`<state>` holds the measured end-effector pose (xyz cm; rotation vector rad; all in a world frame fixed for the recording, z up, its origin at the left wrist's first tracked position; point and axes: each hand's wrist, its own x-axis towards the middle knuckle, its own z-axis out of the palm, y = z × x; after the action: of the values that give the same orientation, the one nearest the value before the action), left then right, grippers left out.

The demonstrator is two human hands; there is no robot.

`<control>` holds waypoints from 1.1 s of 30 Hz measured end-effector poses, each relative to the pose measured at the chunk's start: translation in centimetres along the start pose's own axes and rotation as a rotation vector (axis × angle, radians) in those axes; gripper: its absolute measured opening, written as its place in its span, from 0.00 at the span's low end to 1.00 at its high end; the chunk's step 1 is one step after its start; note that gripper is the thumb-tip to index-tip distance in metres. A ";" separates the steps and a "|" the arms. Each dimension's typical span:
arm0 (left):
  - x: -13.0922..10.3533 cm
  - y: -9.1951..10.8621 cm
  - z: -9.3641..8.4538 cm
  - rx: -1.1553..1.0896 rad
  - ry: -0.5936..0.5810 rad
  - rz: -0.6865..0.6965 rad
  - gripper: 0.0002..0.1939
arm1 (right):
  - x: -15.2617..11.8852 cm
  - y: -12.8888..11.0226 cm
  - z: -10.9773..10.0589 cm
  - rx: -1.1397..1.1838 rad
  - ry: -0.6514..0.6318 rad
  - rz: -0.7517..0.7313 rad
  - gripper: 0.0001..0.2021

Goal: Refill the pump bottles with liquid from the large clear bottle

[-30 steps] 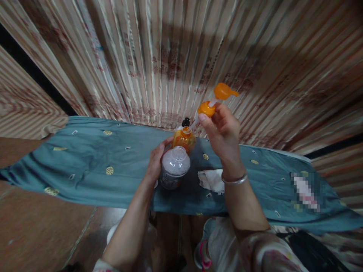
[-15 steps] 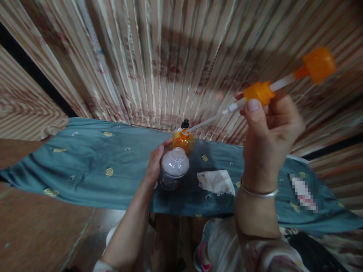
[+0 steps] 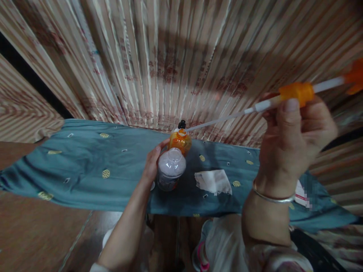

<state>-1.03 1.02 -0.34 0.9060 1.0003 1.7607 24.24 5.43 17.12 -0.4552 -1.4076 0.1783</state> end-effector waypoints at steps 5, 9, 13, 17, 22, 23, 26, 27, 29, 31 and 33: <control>0.1 0.1 -0.2 -0.049 0.015 -0.021 0.34 | 0.2 -0.6 -2.7 -0.150 0.068 -0.026 0.08; 0.2 0.4 -0.5 -0.072 0.030 -0.040 0.35 | -1.0 2.0 -4.5 -0.203 0.139 0.107 0.14; 0.4 0.6 -0.9 -0.073 0.041 -0.035 0.36 | -3.7 7.3 -5.8 -0.335 0.007 0.275 0.16; 0.5 0.7 -1.1 -0.069 0.046 -0.032 0.36 | -6.7 12.5 -7.3 -0.636 -0.245 0.305 0.18; 0.4 0.8 -1.2 -0.064 0.052 -0.038 0.35 | -9.8 16.5 -10.2 -0.898 -0.830 0.093 0.22; 0.4 0.8 -1.2 -0.064 0.054 -0.040 0.35 | -10.3 17.0 -10.8 -0.899 -0.895 0.082 0.22; 0.5 0.7 -1.2 -0.065 0.063 -0.048 0.34 | -11.5 17.8 -12.3 -0.901 -1.017 0.072 0.22; 0.5 0.7 -1.2 -0.065 0.066 -0.051 0.34 | -11.9 18.0 -12.7 -0.904 -1.051 0.072 0.22; 0.5 0.5 -1.2 -0.063 0.069 -0.055 0.35 | -12.5 18.4 -13.3 -0.913 -1.120 0.073 0.21; 0.5 0.4 -1.2 -0.058 0.069 -0.057 0.34 | -13.0 18.8 -13.8 -0.921 -1.182 0.077 0.21; 0.6 0.3 -1.3 -0.053 0.070 -0.055 0.34 | -13.4 19.1 -14.4 -0.926 -1.238 0.084 0.22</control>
<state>-2.43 1.13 -0.46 0.7815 1.0097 1.7740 38.81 14.59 -4.14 -1.3005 -2.6804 -0.1984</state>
